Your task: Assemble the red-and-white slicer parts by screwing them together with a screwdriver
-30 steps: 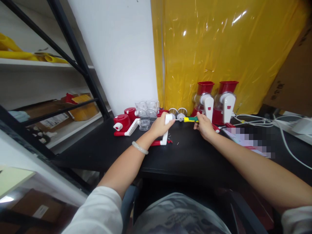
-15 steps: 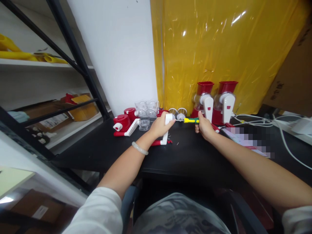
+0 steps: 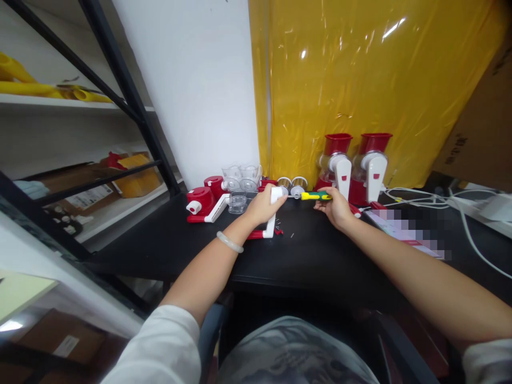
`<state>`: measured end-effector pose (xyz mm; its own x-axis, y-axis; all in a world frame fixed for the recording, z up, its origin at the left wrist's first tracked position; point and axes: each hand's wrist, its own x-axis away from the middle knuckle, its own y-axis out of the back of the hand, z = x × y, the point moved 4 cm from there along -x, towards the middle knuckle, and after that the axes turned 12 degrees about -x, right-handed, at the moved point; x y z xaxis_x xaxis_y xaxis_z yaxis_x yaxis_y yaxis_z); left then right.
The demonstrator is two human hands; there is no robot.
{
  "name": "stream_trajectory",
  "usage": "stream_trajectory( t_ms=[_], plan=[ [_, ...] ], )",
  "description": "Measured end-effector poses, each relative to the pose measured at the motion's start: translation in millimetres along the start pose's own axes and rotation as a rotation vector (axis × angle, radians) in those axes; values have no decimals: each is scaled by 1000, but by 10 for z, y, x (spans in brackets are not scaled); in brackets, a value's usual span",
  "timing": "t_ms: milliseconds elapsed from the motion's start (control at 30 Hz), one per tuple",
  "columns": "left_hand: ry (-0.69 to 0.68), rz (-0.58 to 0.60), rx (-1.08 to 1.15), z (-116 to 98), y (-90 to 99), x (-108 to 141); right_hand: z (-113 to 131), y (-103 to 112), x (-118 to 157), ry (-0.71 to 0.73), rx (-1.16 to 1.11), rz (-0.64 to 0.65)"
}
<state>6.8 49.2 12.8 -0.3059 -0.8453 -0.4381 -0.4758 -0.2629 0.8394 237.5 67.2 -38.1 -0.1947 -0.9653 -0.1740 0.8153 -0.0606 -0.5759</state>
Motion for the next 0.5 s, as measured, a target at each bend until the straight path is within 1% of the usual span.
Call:
stream_trajectory(
  t_ms=[367,500],
  plan=[
    [-16,-1,11,-13,-2,5,-15,10,4,-6,100,39],
    [-14,4,14,-23,5,8,-17,9,2,25,144,41]
  ],
)
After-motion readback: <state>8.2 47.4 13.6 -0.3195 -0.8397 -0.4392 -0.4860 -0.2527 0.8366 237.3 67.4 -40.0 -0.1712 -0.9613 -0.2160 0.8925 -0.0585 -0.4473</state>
